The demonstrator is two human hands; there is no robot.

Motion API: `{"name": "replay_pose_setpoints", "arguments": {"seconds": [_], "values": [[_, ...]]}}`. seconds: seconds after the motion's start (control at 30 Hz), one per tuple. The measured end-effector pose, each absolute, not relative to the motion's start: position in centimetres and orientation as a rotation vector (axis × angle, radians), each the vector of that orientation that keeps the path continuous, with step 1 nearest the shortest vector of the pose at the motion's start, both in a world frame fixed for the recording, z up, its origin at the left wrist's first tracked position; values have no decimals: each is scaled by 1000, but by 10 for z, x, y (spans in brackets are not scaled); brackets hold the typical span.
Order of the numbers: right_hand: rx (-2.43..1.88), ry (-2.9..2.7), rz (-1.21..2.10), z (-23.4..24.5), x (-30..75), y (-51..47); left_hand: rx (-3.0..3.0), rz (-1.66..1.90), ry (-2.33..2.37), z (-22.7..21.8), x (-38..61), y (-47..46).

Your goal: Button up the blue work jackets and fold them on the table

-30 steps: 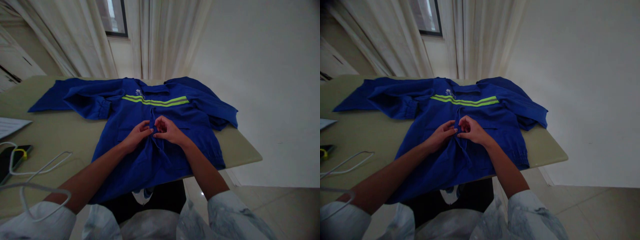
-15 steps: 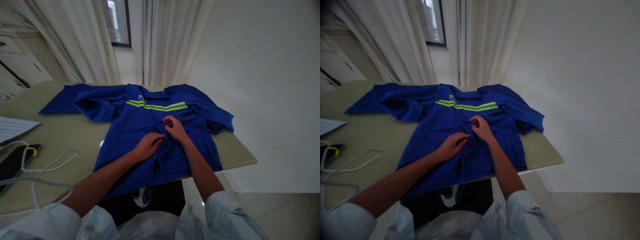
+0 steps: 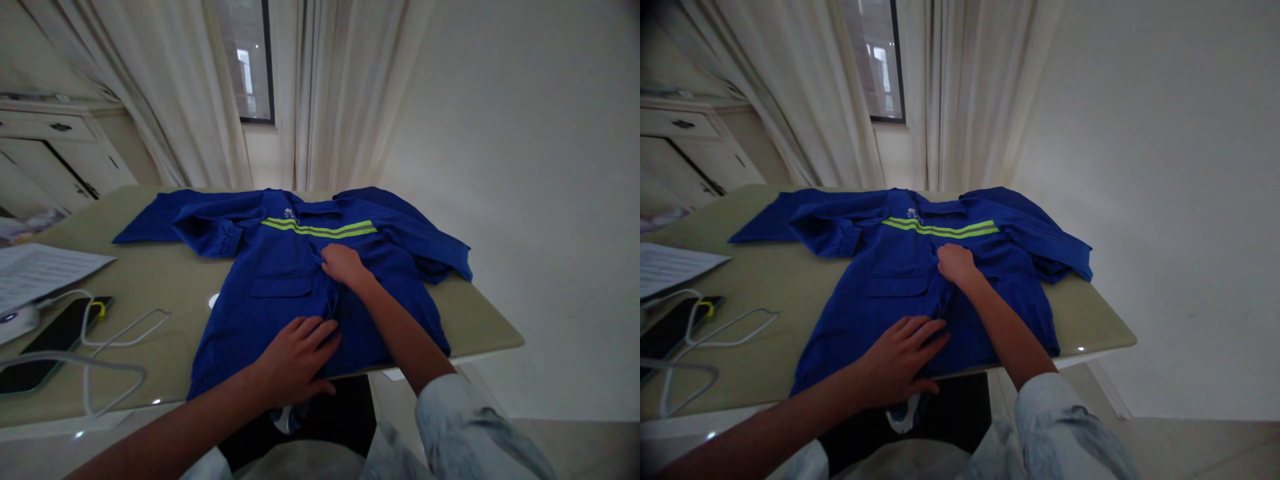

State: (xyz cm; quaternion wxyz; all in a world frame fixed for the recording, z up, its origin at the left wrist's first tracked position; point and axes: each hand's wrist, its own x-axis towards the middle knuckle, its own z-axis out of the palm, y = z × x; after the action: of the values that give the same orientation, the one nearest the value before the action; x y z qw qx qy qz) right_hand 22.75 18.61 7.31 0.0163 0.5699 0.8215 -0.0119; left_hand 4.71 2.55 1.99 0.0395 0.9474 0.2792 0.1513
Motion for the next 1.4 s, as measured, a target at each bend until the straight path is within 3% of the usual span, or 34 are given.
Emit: {"name": "replay_pose_setpoints", "arguments": {"seconds": [0.1, 0.27, 0.37, 0.5, 0.63, 0.7, 0.8, 0.9, 1.1, 1.27, 1.4], "values": [[1711, 2626, -137, 75, 230, 194, 2964, 458, 869, 16, 51, 23], [1906, 2521, -177, 80, 244, 200, 2577, 800, 878, 11, 66, 13], [1918, 2580, -328, 75, 255, 203, 2415, 595, 751, 12, 77, -10], [1969, 2803, -852, 47, 264, 206, 2229, 372, 592, 43, 79, -7], [2114, 2821, -1660, 18, 267, 206, 2088, 601, 829, 85, 65, 52], [2174, 2674, -2013, 11, 267, 206, 2163, 607, 965, 92, 57, 79], [2270, 2378, -2336, 8, 266, 207, 2394, 320, 794, 79, 51, 82], [2289, 2267, -2401, 7, 264, 209, 2652, 115, 758, 52, 51, 49], [2208, 2380, -2354, 5, 261, 209, 2869, 186, 999, 13, 47, 22], [2187, 2445, -2312, 11, 268, 206, 2610, 457, 791, 28, 45, 16], [2041, 2502, -2286, 19, 276, 202, 2383, 296, 550, 52, 47, 19]]}}
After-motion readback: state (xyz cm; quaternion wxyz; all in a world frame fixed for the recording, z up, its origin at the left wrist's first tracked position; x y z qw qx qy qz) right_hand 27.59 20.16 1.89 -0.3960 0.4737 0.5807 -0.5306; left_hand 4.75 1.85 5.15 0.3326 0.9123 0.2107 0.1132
